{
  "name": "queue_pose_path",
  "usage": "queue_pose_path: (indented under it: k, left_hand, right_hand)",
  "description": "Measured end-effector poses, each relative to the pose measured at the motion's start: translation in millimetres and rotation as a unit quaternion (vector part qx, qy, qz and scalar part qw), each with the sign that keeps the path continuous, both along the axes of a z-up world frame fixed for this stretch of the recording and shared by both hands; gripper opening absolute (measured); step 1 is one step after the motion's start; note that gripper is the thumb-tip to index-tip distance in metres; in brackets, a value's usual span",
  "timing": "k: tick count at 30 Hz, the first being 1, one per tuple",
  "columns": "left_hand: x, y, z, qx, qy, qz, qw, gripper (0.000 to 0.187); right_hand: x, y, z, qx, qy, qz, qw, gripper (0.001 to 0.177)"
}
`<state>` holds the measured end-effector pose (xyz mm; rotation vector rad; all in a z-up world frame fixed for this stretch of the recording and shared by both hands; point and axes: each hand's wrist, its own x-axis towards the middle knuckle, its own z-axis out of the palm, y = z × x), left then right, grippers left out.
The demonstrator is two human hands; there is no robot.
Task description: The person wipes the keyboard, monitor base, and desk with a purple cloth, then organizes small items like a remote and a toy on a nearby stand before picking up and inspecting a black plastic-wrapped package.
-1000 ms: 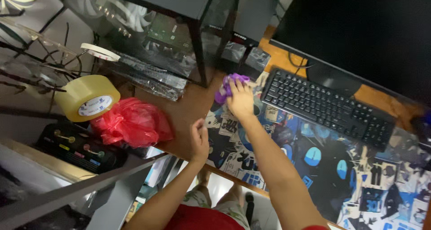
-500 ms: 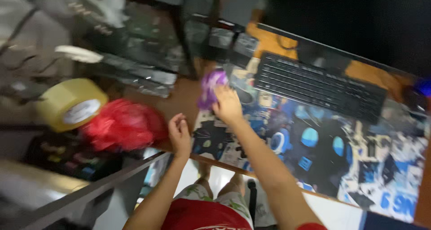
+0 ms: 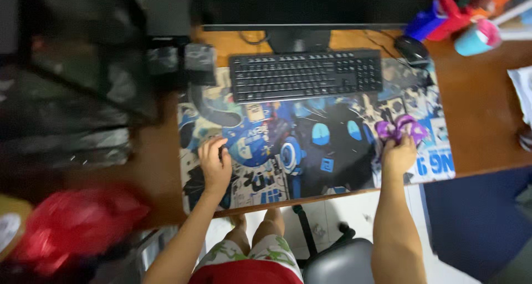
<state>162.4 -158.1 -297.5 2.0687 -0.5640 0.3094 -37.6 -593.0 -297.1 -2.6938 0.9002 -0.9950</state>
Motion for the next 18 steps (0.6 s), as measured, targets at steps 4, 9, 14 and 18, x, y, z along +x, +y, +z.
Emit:
queue_pose_path:
  k: [4, 9, 14, 18]
  left_hand:
    - [27, -27, -8, -0.004, -0.006, -0.014, 1.000, 0.027]
    - [70, -69, -24, 0.031, -0.002, 0.019, 0.999, 0.030]
    - [83, -88, -43, 0.061, -0.031, 0.031, 0.997, 0.032]
    - [76, -90, -34, 0.074, -0.042, 0.033, 0.996, 0.035]
  right_hand:
    - [50, 102, -37, -0.011, 0.044, -0.046, 0.998, 0.035]
    - [112, 286, -13, 0.105, 0.035, 0.282, 0.953, 0.043]
    - [125, 134, -39, 0.042, -0.005, 0.274, 0.961, 0.008]
    - [41, -48, -34, 0.095, 0.088, 0.028, 0.991, 0.030]
